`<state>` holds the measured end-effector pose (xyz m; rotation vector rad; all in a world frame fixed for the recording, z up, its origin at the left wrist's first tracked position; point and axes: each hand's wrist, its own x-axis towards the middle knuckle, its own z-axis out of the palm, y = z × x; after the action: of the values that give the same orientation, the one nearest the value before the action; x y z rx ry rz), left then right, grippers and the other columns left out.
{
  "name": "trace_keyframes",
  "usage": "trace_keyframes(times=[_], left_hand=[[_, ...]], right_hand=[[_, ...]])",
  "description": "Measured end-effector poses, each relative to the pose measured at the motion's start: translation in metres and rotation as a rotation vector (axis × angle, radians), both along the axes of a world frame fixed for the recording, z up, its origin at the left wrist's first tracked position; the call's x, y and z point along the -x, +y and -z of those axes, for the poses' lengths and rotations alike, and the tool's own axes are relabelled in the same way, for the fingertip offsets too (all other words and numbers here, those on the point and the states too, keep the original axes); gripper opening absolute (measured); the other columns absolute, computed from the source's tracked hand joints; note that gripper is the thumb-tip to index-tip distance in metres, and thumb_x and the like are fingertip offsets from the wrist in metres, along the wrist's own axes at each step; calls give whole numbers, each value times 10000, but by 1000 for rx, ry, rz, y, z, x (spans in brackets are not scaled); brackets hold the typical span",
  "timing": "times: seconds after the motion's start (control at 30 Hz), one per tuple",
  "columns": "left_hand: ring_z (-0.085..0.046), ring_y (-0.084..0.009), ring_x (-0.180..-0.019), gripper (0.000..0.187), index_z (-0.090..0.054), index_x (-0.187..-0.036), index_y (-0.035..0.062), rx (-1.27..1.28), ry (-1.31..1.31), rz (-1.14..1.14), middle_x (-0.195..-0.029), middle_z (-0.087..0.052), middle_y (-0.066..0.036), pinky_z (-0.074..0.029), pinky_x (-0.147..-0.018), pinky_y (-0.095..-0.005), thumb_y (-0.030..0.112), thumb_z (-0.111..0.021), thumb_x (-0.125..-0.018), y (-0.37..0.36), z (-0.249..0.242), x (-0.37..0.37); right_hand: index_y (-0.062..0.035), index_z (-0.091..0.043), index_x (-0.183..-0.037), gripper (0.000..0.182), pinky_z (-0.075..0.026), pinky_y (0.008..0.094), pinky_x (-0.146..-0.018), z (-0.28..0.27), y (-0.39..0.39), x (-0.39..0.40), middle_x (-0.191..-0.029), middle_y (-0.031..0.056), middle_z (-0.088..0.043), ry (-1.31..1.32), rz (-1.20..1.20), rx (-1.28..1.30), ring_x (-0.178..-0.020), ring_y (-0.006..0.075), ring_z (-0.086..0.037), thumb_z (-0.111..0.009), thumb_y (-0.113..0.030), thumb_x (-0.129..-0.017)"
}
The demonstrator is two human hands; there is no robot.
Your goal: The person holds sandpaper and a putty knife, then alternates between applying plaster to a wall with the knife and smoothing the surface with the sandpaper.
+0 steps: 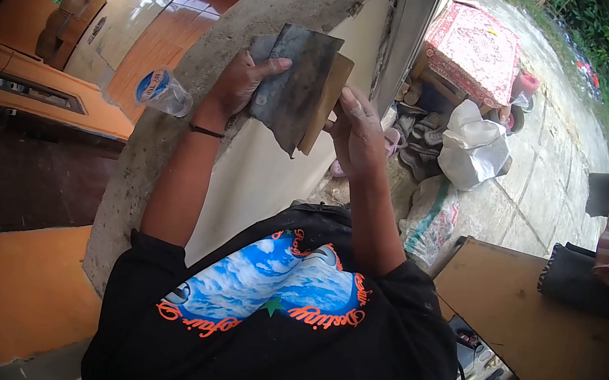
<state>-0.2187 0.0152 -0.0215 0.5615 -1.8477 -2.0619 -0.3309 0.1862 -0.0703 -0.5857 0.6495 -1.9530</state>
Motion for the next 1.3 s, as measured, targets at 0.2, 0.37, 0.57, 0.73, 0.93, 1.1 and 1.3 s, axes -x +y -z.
trace_keyframes(times=[0.2,0.37,0.57,0.73,0.93,1.1,1.3], left_hand=[[-611,-121,-835,274,-572,-1060,-17,27,4,1,-965,-632,-75,-508,-736,-254,125,-612,-829,0,1,0],[-614,-117,-817,273,-572,-1057,-18,48,-26,11,-956,-633,-77,-511,-721,-255,129,-612,-830,-1,2,-1],[-612,-110,-768,272,-588,-1027,-15,59,-6,36,-908,-642,-66,-507,-681,-250,155,-627,-819,5,-6,-3],[-619,-120,-788,298,-569,-1041,-16,56,-34,56,-933,-633,-76,-517,-688,-250,172,-630,-819,6,-10,-2],[-605,-103,-784,294,-588,-1034,-4,35,1,-2,-910,-643,-60,-497,-700,-246,188,-638,-817,2,0,0],[-594,-107,-864,276,-587,-1039,7,-35,98,-30,-969,-629,-59,-480,-772,-257,187,-624,-833,2,-1,2],[-587,-97,-845,267,-587,-1039,10,-82,114,-39,-965,-627,-41,-475,-758,-250,190,-608,-844,2,-4,1]], right_hand=[[-64,-460,-1173,424,-478,316,-769,1,-6,-8,-1083,53,-555,-42,91,9,-977,144,-555,-600,-310,-857],[-55,-442,-1203,515,-472,288,-739,-5,-10,-17,-1065,52,-558,74,149,-113,-930,135,-558,-649,-326,-816],[-44,-453,-1204,567,-455,245,-682,-9,-15,-19,-1012,56,-584,208,148,-274,-879,112,-559,-697,-319,-772],[-35,-484,-1174,509,-446,230,-647,-2,-18,-15,-1009,50,-586,213,160,-286,-816,92,-557,-687,-294,-785],[-37,-500,-1143,389,-447,248,-655,4,-14,-5,-933,24,-572,108,298,-352,-780,88,-536,-580,-289,-858],[-27,-509,-1110,289,-466,277,-672,-3,3,20,-858,66,-568,-48,616,-332,-760,133,-553,-455,-234,-915],[24,-500,-1139,332,-490,299,-735,-11,12,28,-936,136,-607,18,326,-192,-856,198,-602,-461,-218,-915]])
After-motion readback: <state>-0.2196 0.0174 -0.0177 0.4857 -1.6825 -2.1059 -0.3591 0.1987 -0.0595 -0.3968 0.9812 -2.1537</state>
